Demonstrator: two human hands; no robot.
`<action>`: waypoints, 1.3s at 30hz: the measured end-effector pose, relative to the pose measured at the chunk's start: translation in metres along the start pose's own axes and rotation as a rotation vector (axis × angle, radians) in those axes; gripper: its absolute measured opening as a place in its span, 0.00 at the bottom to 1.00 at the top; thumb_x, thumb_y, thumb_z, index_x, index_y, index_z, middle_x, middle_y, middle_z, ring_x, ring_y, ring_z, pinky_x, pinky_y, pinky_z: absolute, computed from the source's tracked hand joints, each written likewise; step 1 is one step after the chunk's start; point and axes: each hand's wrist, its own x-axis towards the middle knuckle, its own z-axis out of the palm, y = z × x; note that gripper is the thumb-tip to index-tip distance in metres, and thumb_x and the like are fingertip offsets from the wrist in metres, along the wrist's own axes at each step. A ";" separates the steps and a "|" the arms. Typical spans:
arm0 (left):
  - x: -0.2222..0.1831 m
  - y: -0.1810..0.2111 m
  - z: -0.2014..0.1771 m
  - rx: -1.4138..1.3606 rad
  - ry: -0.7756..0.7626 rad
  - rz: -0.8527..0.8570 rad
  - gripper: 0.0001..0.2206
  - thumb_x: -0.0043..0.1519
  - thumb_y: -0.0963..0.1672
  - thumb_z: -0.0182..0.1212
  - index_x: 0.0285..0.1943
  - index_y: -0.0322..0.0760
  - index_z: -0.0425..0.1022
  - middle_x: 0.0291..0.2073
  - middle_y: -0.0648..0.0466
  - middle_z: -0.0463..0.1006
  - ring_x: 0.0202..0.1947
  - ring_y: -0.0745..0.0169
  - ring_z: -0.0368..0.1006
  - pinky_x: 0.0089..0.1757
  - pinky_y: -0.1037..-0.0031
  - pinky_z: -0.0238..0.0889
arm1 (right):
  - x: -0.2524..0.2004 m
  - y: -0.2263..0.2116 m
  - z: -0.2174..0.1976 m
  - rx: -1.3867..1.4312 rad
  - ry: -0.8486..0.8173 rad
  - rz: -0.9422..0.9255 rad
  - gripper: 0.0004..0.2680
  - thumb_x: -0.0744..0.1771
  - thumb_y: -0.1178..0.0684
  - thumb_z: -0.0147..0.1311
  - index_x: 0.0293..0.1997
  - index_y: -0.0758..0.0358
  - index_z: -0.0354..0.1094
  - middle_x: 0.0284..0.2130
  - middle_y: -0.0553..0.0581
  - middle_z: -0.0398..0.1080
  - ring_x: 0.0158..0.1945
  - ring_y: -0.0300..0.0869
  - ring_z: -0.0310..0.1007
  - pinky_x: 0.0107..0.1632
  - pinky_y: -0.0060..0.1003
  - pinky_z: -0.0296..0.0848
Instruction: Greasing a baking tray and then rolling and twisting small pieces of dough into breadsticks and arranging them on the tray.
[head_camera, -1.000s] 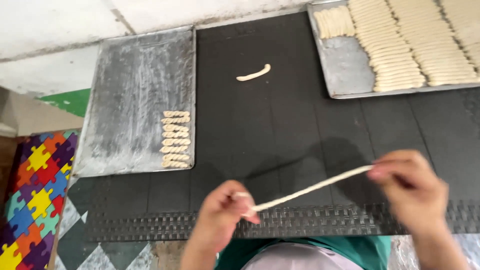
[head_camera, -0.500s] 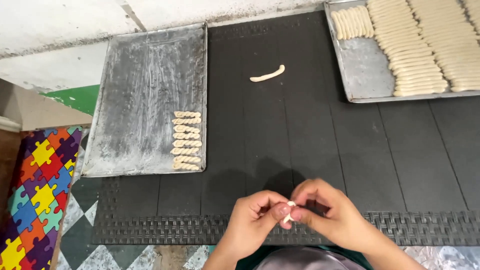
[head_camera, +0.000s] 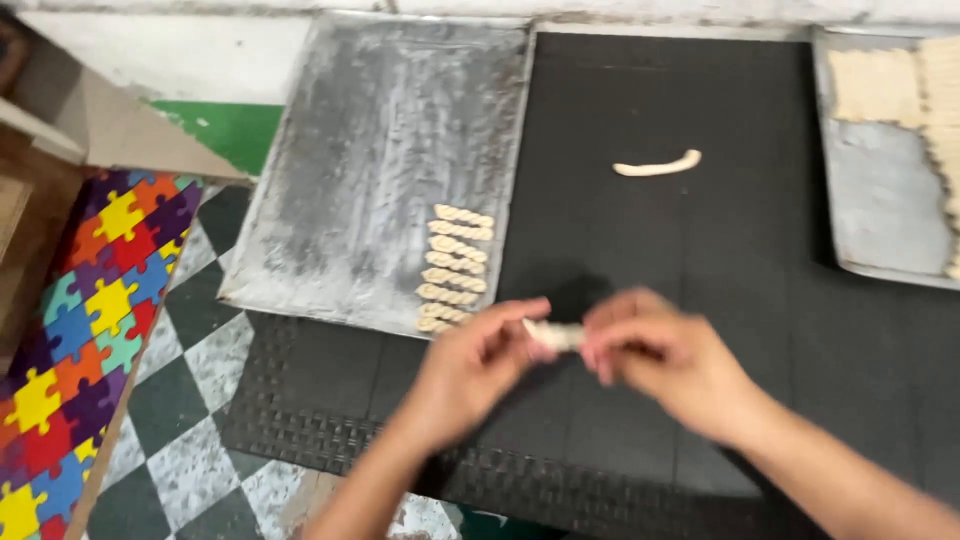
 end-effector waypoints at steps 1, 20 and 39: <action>0.015 0.006 -0.016 0.216 0.043 0.092 0.16 0.67 0.39 0.63 0.64 0.36 0.73 0.39 0.48 0.85 0.45 0.53 0.82 0.51 0.66 0.73 | 0.026 -0.007 0.002 -0.237 0.069 -0.144 0.09 0.63 0.68 0.57 0.40 0.62 0.80 0.39 0.62 0.76 0.40 0.50 0.78 0.47 0.44 0.77; 0.145 -0.050 -0.176 1.311 0.173 0.227 0.03 0.62 0.49 0.70 0.41 0.58 0.86 0.34 0.62 0.82 0.43 0.48 0.76 0.46 0.55 0.69 | 0.216 0.128 0.009 -1.316 0.376 -0.633 0.06 0.68 0.44 0.61 0.35 0.48 0.78 0.31 0.47 0.64 0.40 0.46 0.68 0.40 0.42 0.69; 0.010 0.061 -0.030 0.971 0.003 0.499 0.11 0.69 0.42 0.60 0.59 0.42 0.81 0.54 0.46 0.80 0.56 0.35 0.76 0.54 0.52 0.68 | 0.072 -0.008 -0.102 -1.057 0.348 -0.203 0.07 0.71 0.52 0.61 0.53 0.54 0.72 0.39 0.56 0.76 0.47 0.53 0.78 0.45 0.50 0.77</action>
